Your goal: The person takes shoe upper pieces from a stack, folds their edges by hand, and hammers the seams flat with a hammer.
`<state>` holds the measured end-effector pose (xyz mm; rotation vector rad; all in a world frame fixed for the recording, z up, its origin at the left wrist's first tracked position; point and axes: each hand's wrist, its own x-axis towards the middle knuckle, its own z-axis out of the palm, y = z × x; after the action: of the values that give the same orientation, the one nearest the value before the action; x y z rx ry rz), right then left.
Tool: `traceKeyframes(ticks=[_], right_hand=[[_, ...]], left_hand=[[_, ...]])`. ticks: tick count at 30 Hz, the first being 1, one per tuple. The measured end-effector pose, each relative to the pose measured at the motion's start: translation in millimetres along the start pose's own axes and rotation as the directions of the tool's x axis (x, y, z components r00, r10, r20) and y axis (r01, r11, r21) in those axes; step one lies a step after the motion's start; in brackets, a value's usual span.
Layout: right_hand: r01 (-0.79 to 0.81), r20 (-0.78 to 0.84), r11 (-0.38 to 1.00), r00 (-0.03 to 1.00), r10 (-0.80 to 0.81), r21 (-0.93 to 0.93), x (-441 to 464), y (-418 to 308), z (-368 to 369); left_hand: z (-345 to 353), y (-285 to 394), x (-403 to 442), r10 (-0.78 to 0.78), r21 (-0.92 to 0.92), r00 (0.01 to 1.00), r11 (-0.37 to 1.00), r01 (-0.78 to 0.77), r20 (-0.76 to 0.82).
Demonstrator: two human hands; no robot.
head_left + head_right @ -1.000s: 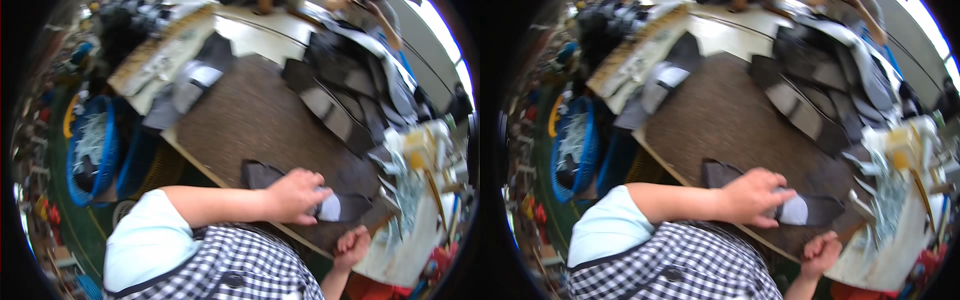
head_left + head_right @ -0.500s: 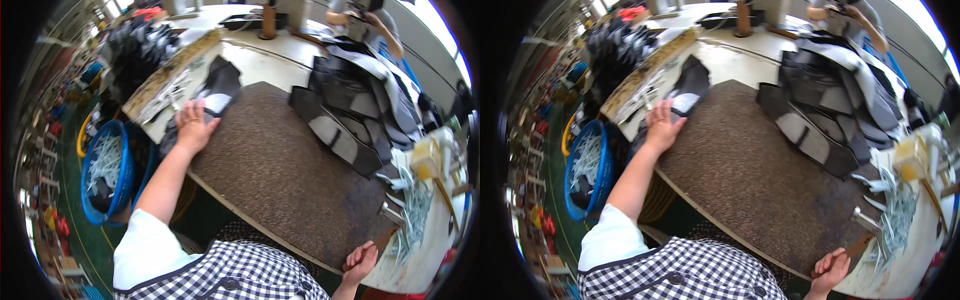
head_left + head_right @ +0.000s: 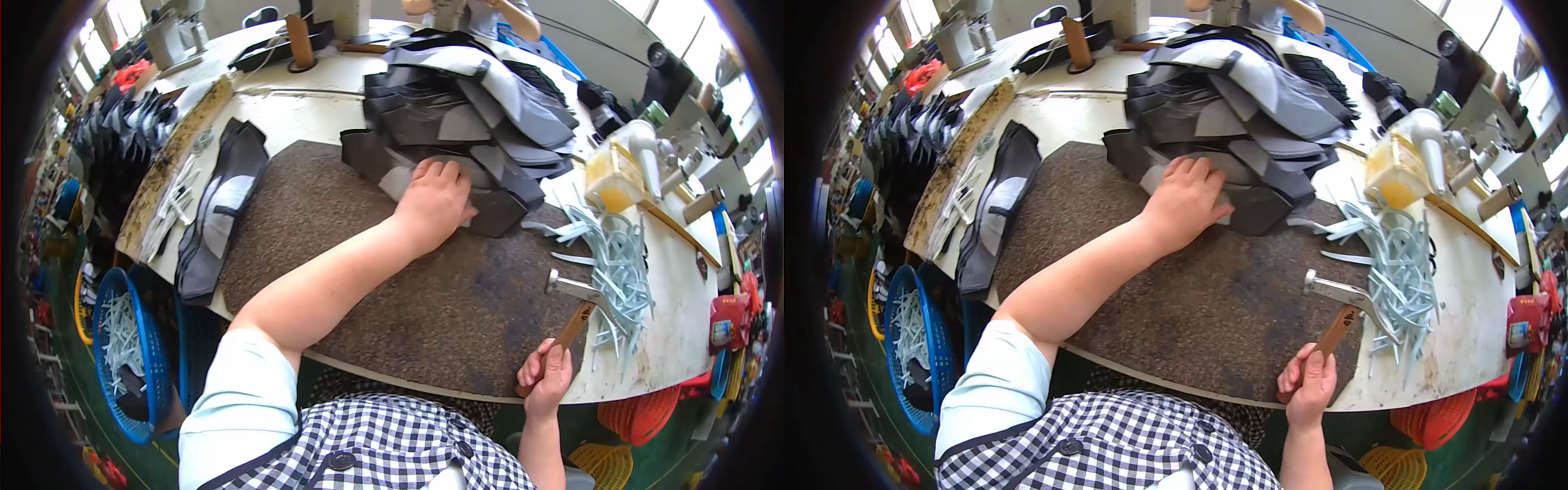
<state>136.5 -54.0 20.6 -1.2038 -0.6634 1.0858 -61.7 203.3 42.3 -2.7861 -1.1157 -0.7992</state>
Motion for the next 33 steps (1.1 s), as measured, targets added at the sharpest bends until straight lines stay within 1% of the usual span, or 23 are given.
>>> traceKeyframes(ticks=[2,3,4,5,6,7,9,10,11,12,13,15,16,19,20,23,24,25,26,27,29,32,33], right_hand=[[0.001,0.002,0.999,1.000,-0.001,0.035,1,2,-4],[0.003,0.002,0.999,1.000,-0.003,0.034,2,2,-5],[0.001,0.004,0.999,1.000,-0.001,0.033,4,2,-5],[-0.007,0.007,0.999,1.000,0.007,0.032,4,3,-6],[-0.021,0.067,0.996,0.998,0.015,0.086,6,6,-14],[0.003,0.081,0.997,0.997,-0.008,0.072,7,10,-14],[0.038,0.103,0.999,0.994,-0.041,0.033,10,12,-10],[0.046,0.116,0.999,0.992,-0.046,0.002,8,9,-6],[0.052,0.126,0.998,0.991,-0.048,-0.028,6,4,1],[0.073,0.139,0.996,0.988,-0.065,-0.052,6,3,6],[0.073,0.138,0.988,0.989,-0.053,-0.138,4,5,5],[0.087,0.136,0.951,0.990,-0.048,-0.296,2,8,4],[0.107,0.087,0.887,0.993,-0.075,-0.449,0,7,4],[0.111,0.037,0.863,0.994,-0.106,-0.493,-3,8,10],[0.154,0.037,0.845,0.987,-0.157,-0.513,-1,10,9],[0.201,0.037,0.685,0.969,-0.246,-0.701,-9,-13,13],[0.187,0.020,0.677,0.969,-0.247,-0.712,-12,-12,-2],[0.260,0.133,0.465,0.948,-0.289,-0.846,-21,-16,-20],[0.243,0.160,0.427,0.962,-0.221,-0.871,-33,-26,-26],[0.228,0.183,0.388,0.972,-0.151,-0.893,-45,-38,-26],[0.236,0.227,0.338,0.972,-0.069,-0.911,-59,-47,-19],[0.192,0.193,0.331,0.981,-0.030,-0.924,-70,-32,-14],[0.180,0.183,0.324,0.983,-0.022,-0.929,-71,-29,-12]], left_hand=[[-21,19,-10,0.049,0.027,0.995,0.998,-0.052,0.085],[-28,25,-21,0.135,-0.034,0.974,0.991,-0.131,0.182],[-46,36,-34,0.166,-0.095,0.932,0.985,-0.143,0.323],[-73,50,-43,0.180,-0.147,0.820,0.982,-0.118,0.543],[-107,64,-40,0.189,-0.246,0.592,0.969,0.016,0.783],[-123,70,-45,0.291,-0.385,0.496,0.918,0.097,0.818],[-127,75,-52,0.460,-0.571,0.405,0.792,0.214,0.790],[-113,72,-54,0.475,-0.583,0.375,0.768,0.265,0.796],[-98,74,-50,0.419,-0.501,0.295,0.806,0.314,0.859],[-80,71,-56,0.364,-0.469,0.339,0.827,0.311,0.867],[-66,71,-61,0.306,-0.434,0.385,0.846,0.308,0.871],[-59,72,-65,0.302,-0.478,0.493,0.832,0.281,0.816],[-57,73,-65,0.298,-0.498,0.545,0.826,0.265,0.784],[-46,88,-61,0.181,-0.533,0.724,0.794,0.293,0.666],[-33,88,-61,0.182,-0.556,0.755,0.784,0.275,0.630],[-20,89,-60,0.150,-0.480,0.796,0.856,0.192,0.586],[-19,88,-59,0.156,-0.488,0.801,0.853,0.186,0.578],[-17,87,-60,0.163,-0.497,0.804,0.849,0.182,0.572],[-16,87,-60,0.169,-0.506,0.807,0.844,0.178,0.566],[-16,86,-59,0.153,-0.514,0.792,0.828,0.224,0.591],[-19,86,-52,0.131,-0.526,0.757,0.793,0.307,0.640],[-17,85,-40,0.165,-0.513,0.682,0.786,0.346,0.713],[-15,85,-37,0.173,-0.503,0.670,0.796,0.336,0.722]])
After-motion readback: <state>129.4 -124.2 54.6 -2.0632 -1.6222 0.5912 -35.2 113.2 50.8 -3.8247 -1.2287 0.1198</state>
